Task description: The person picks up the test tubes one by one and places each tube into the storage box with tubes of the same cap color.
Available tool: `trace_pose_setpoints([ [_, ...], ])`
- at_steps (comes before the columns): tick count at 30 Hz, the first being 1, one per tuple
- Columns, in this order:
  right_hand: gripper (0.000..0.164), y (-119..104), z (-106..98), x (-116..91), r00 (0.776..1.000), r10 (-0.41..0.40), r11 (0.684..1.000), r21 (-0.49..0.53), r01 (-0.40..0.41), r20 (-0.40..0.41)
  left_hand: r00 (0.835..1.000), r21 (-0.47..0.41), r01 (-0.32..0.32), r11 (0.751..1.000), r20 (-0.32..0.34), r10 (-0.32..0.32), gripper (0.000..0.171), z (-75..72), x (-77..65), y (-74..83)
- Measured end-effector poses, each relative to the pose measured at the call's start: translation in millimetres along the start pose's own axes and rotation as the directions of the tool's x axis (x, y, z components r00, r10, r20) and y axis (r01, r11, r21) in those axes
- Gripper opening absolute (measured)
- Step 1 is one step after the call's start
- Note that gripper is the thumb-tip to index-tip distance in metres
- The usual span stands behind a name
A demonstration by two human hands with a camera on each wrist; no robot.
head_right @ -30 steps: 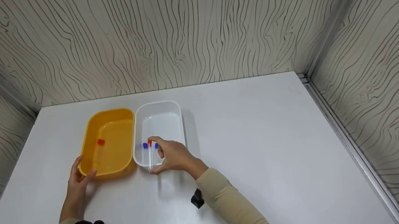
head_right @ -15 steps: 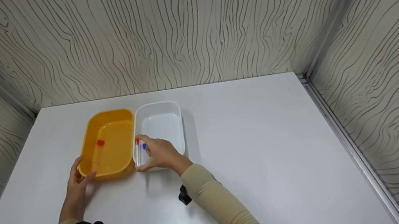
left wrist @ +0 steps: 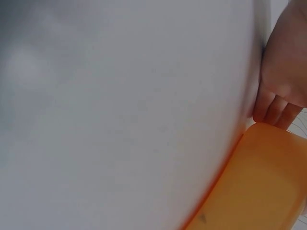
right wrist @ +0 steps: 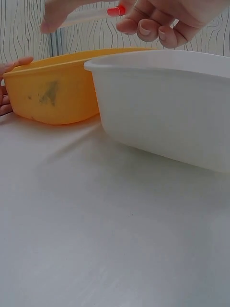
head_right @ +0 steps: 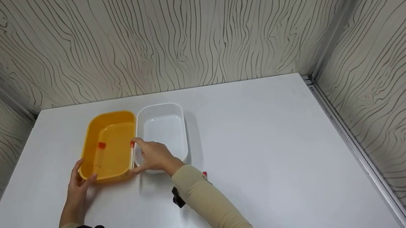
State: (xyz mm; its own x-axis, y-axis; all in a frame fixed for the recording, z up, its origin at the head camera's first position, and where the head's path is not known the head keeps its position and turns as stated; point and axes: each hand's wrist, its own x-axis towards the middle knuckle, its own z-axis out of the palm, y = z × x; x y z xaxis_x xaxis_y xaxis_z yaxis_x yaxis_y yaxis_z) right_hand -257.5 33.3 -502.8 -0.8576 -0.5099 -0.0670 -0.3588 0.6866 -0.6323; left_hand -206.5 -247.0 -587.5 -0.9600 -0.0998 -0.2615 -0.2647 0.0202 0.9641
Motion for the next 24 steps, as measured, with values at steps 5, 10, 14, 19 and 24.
trace_pose_setpoints([
  [5,0.093,-2.3,7.8,5.9,1.0,0.003,1.0,-0.009,-0.003,0.003,1.0,-0.003,0.0,1.0,0.006,0.0,0.083,0.6,1.0,0.4],
  [10,0.092,-3.1,13.4,11.9,1.0,-0.02,0.998,-0.051,0.02,-0.007,1.0,0.007,-0.024,1.0,0.004,0.024,0.08,-0.4,1.0,-1.4],
  [14,0.092,-5.1,14.6,16.4,1.0,0.001,0.998,-0.06,-0.001,-0.007,1.0,-0.001,-0.029,1.0,0.004,0.029,0.079,-0.7,0.6,-1.4],
  [19,0.093,-7.2,14.8,20.8,0.998,0.059,0.996,-0.068,-0.059,-0.002,1.0,-0.026,-0.028,0.999,0.007,0.029,0.08,0.3,0.7,-1.9],
  [24,0.096,-8.6,16.4,24.8,0.992,0.122,0.99,-0.071,-0.12,0.02,1.0,-0.017,-0.022,1.0,-0.005,0.022,0.082,1.0,1.7,-3.8],
])
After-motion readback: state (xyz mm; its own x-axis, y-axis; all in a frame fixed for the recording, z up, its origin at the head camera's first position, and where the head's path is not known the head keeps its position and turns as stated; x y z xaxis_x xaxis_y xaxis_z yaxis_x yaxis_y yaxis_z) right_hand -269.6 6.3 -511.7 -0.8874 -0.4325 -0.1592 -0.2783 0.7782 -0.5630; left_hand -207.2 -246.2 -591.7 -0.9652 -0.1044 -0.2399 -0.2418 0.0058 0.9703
